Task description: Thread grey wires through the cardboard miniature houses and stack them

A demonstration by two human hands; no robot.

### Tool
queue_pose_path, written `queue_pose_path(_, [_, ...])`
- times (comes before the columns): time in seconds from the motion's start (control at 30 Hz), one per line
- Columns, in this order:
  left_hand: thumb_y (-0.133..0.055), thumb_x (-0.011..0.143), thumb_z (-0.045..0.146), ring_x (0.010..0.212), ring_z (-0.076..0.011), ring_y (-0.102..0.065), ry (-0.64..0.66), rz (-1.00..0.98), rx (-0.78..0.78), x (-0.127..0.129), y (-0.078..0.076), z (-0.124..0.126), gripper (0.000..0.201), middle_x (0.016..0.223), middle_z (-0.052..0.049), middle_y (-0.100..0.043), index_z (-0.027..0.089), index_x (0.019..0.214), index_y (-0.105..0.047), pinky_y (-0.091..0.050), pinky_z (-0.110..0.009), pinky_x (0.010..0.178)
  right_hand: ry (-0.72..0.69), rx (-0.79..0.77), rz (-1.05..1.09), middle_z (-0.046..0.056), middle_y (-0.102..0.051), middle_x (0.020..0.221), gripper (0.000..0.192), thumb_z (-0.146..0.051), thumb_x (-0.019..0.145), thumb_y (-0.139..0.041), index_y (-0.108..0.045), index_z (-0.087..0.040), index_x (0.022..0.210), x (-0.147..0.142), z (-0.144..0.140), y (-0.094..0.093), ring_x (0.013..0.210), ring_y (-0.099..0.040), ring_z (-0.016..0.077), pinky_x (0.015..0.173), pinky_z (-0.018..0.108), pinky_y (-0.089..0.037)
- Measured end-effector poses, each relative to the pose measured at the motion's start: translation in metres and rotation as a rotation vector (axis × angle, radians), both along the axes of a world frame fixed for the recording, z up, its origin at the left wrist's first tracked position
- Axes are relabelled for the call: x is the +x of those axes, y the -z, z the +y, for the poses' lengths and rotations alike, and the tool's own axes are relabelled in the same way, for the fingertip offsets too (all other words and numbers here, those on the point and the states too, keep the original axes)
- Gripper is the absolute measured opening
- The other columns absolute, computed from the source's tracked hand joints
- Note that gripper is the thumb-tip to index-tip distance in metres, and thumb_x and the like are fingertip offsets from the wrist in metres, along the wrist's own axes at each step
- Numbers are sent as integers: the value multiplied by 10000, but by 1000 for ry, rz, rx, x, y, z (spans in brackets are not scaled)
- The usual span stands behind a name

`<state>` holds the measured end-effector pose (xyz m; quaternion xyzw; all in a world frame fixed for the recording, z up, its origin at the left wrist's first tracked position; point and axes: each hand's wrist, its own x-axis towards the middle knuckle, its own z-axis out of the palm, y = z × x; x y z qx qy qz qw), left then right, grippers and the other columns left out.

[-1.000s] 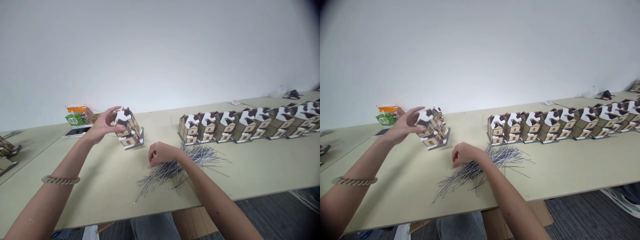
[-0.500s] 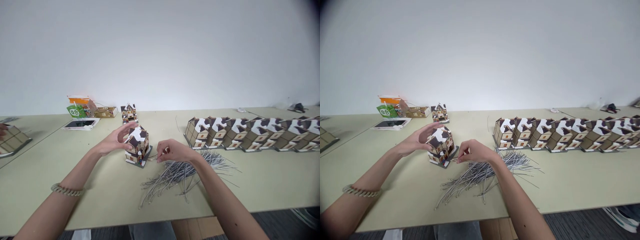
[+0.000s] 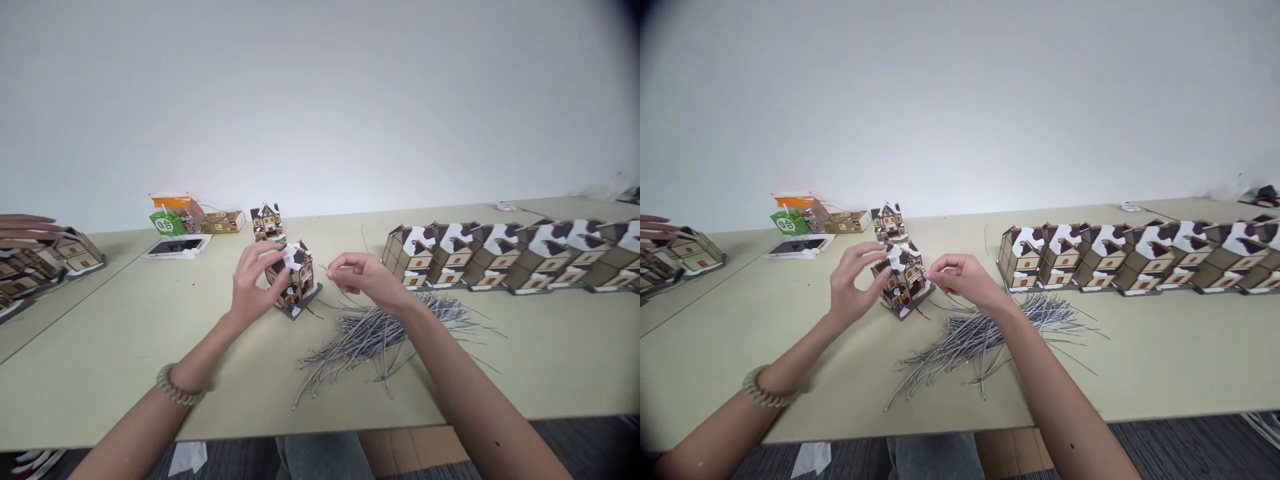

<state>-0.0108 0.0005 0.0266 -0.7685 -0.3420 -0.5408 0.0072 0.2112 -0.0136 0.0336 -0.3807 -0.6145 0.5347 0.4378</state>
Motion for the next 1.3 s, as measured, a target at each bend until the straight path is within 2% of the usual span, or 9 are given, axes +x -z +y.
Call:
queue_pose_path(0.1, [-647, 782, 220, 915, -186, -630, 17, 154, 192, 24, 5, -19, 150, 943, -52, -695, 239, 930, -657, -497, -363, 860, -86, 36, -1, -52, -514, 543, 302, -418, 671, -741, -620, -152, 748, -7, -1, 3, 491, -432, 57, 464, 210, -308])
queue_pose_path(0.2, [-613, 817, 177, 841, -156, -633, 52, 160, 166, 39, 14, -32, 216, 922, -51, -684, 236, 1023, -635, -519, -290, 747, -235, 79, -23, -42, -549, 584, 276, -390, 681, -728, -608, -145, 715, -11, -1, 7, 501, -466, 60, 496, 221, -377])
queue_pose_path(0.3, [-589, 828, 125, 795, -131, -628, 77, 128, 117, 41, 22, -37, 181, 868, -38, -665, 222, 963, -658, -519, -245, 701, -311, 128, -88, -50, -544, 548, 198, -307, 698, -705, -601, -139, 682, -12, 1, 12, 523, -497, 68, 510, 212, -388])
queue_pose_path(0.4, [-596, 818, 118, 780, -128, -628, 75, 107, 51, 37, 23, -36, 151, 848, -33, -659, 216, 890, -684, -516, -238, 693, -288, 132, -112, -47, -561, 546, 165, -278, 695, -705, -629, -132, 705, -12, 3, 14, 524, -500, 64, 500, 199, -375])
queue_pose_path(0.5, [-601, 822, 167, 755, -130, -628, 53, 59, -97, 35, 22, -34, 128, 844, -26, -664, 233, 872, -698, -519, -244, 665, -237, 131, -82, -26, -606, 608, 223, -305, 635, -758, -654, -131, 729, -12, 6, 15, 546, -508, 64, 497, 196, -378])
queue_pose_path(0.67, [-621, 806, 230, 719, -134, -617, 116, -33, -315, 33, 21, -29, 89, 800, -22, -675, 229, 832, -706, -515, -242, 626, -183, 130, -39, -18, -617, 636, 318, -337, 546, -817, -645, -135, 721, -12, 12, 18, 571, -525, 69, 504, 193, -390])
queue_pose_path(0.9, [-643, 781, 282, 650, -121, -614, 80, -131, -374, 28, 19, -27, 106, 803, -17, -673, 217, 840, -702, -519, -236, 578, -136, 213, -160, -48, -550, 561, 290, -407, 640, -757, -657, -139, 688, -10, 12, 20, 470, -416, 40, 458, 200, -339])
queue_pose_path(1.07, [-661, 767, 287, 553, -102, -615, 84, -245, -438, 28, 20, -30, 114, 804, -19, -647, 183, 808, -685, -525, -235, 532, -130, 297, -160, -16, -595, 614, 229, -377, 715, -702, -685, -148, 705, -9, 13, 21, 494, -440, 58, 471, 214, -357])
queue_pose_path(1.3, [-682, 748, 277, 525, -94, -609, 108, -298, -484, 31, 20, -33, 120, 752, -6, -627, 178, 816, -676, -511, -223, 517, -71, 324, -166, 3, -631, 689, 275, -424, 720, -698, -680, -150, 703, -8, 13, 19, 493, -415, 45, 469, 217, -323])
